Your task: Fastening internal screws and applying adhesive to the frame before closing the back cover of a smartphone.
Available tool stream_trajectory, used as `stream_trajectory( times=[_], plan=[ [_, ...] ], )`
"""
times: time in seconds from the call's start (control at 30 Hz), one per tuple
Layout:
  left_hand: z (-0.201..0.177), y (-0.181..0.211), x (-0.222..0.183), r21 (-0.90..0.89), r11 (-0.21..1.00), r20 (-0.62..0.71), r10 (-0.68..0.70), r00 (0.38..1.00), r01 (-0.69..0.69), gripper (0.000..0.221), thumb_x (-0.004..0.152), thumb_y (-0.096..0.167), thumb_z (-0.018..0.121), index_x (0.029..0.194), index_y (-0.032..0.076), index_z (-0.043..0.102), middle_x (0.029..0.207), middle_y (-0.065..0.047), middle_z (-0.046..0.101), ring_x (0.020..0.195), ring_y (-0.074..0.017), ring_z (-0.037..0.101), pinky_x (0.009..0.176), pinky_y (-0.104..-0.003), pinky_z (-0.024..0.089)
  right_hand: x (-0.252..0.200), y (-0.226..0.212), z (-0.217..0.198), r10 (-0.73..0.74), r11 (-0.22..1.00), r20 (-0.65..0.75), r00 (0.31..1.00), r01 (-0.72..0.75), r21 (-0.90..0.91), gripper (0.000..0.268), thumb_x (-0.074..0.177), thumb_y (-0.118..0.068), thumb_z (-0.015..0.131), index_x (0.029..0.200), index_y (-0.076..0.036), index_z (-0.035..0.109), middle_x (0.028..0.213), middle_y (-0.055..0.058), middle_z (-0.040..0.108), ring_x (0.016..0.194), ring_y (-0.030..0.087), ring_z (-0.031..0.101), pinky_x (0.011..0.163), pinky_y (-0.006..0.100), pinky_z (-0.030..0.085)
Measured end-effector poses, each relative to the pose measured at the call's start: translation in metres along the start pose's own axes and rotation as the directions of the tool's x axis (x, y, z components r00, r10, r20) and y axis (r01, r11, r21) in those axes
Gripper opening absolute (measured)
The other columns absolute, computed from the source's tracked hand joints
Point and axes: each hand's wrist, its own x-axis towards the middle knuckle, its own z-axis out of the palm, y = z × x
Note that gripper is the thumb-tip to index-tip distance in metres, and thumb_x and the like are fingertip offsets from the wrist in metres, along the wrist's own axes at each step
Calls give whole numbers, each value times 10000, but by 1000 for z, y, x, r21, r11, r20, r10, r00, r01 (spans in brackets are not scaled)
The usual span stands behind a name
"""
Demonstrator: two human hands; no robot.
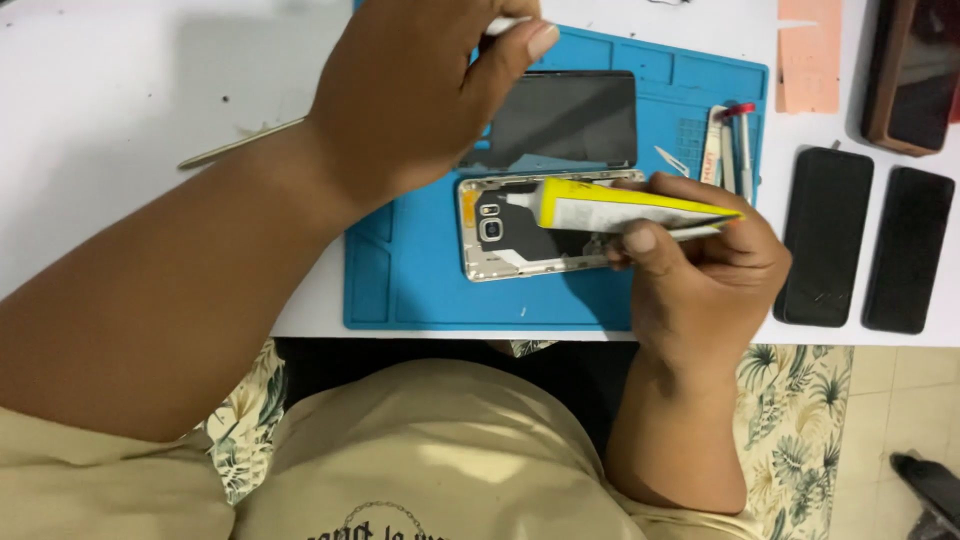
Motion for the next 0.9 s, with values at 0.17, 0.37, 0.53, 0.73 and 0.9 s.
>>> stream_trajectory(
  times=[0.17, 0.37, 0.53, 0.73, 0.9],
  plan=[
    [5, -5, -1, -41, 997, -43, -69, 997, 67, 236, 1158, 204, 555, 1065, 30, 684, 961, -90, 685, 860, -307, 606, 709, -431, 389, 0, -8, 33, -62, 972, 96, 993, 82, -221, 264, 1067, -275, 619, 1156, -39, 539, 1131, 247, 717, 942, 288, 741, 791, 339, 640],
    [12, -8, -4, -31, 990, -36, -137, 990, 136, 209, 1136, 219, 576, 1088, 43, 678, 999, -97, 714, 870, -325, 663, 670, -449, 434, -3, -6, 50, -14, 939, -13, 1000, 9, -343, 243, 1063, -261, 612, 1127, -34, 550, 930, 122, 622, 745, 236, 728, 669, 315, 684],
    [12, -6, -3, -14, 967, 16, -256, 967, 256, 206, 1107, 238, 578, 1099, 53, 669, 1045, -86, 722, 914, -317, 657, 662, -455, 445, -4, -7, 50, -22, 848, -22, 1000, 7, -529, 226, 1057, -260, 628, 1128, -47, 604, 980, 86, 652, 803, 192, 732, 692, 280, 606],
    [10, -5, -3, -28, 978, 39, -207, 978, 208, 147, 1123, 179, 609, 1060, 48, 589, 973, -83, 661, 873, -318, 622, 676, -458, 417, -5, -2, 47, -62, 829, 9, 998, 57, -556, 220, 1066, -237, 623, 1133, -28, 611, 1039, 90, 660, 903, 184, 636, 822, 294, 515],
    [13, -9, -4, 73, 958, 2, -278, 960, 277, 228, 1135, 261, 549, 1025, 81, 634, 907, -90, 654, 786, -328, 581, 609, -477, 380, -5, -3, 47, -75, 817, 22, 997, 74, -572, 211, 1071, -227, 621, 1135, -25, 621, 1032, 91, 656, 895, 188, 640, 803, 297, 517]
  ],
)
